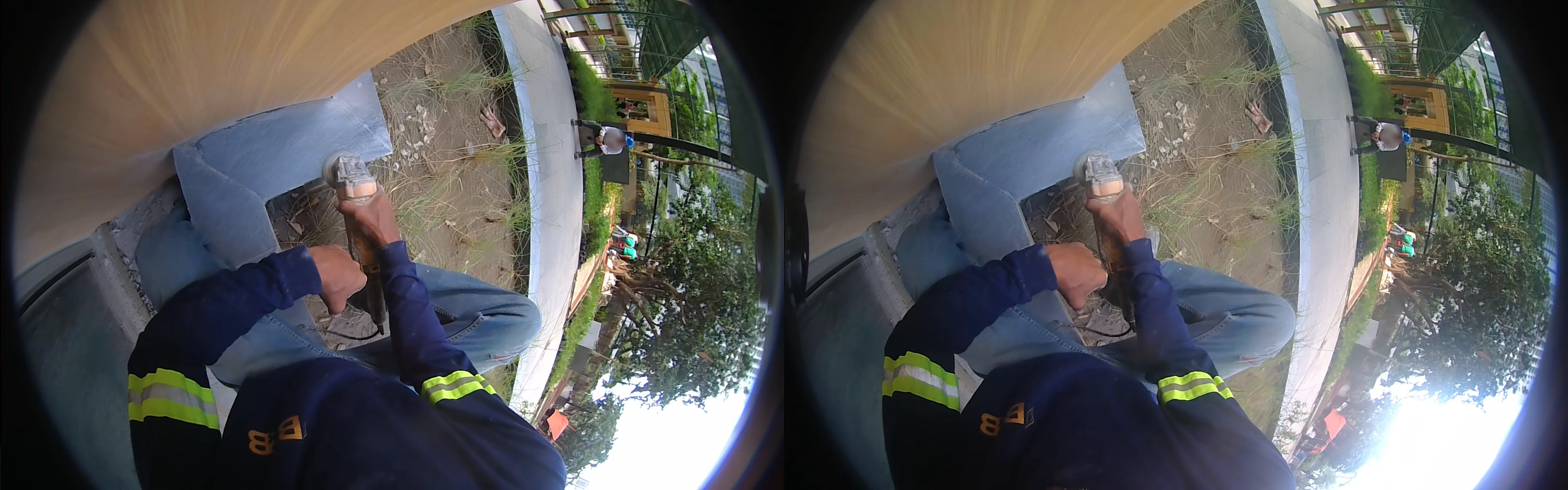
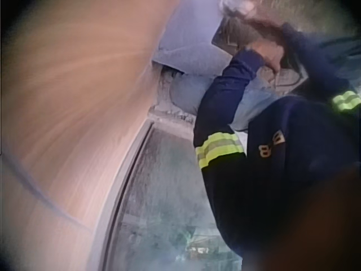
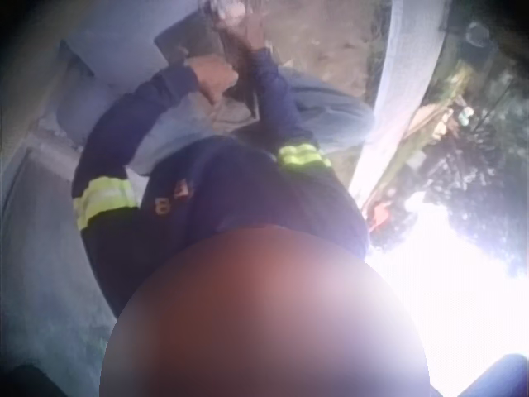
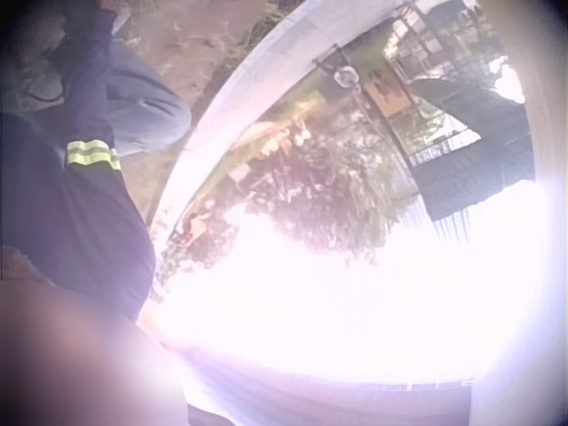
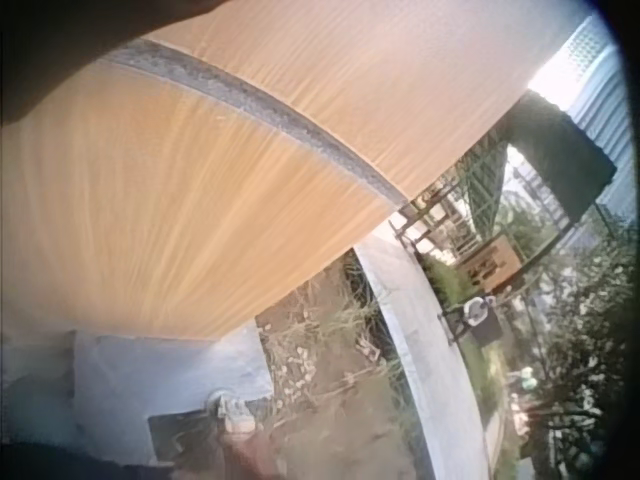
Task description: The person uses an angle grinder to smooth a concrete base at the bottom of a wooden structure. The grinder is held with both hands and moved across the surface to remove material and create a flat finish.
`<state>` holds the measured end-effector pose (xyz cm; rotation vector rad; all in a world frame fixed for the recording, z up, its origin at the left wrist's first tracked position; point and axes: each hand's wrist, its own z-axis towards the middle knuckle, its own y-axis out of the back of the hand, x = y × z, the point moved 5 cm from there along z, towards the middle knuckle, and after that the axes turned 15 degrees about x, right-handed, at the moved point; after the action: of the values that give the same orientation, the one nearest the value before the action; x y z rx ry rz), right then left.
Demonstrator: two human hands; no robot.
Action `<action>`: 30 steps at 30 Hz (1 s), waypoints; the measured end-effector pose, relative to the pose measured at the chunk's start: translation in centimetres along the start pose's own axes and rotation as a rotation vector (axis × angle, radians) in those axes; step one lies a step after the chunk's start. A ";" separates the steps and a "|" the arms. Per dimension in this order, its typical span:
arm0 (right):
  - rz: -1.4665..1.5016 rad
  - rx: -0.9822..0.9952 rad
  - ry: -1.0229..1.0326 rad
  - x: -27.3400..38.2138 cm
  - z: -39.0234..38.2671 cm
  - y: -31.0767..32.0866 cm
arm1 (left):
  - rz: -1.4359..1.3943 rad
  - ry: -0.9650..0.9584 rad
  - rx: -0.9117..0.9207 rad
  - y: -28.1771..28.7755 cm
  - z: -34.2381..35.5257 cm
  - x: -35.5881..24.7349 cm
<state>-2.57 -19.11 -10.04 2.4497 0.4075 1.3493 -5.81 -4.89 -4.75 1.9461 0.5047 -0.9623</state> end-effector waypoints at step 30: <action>-0.088 -0.050 -0.057 -1.2 2.2 4.0 | 0.007 -0.039 -0.047 0.6 -0.5 -0.6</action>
<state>-0.94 -23.51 -10.44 2.3940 0.4566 1.2361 -5.59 -4.73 -3.84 1.8821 0.4941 -0.9736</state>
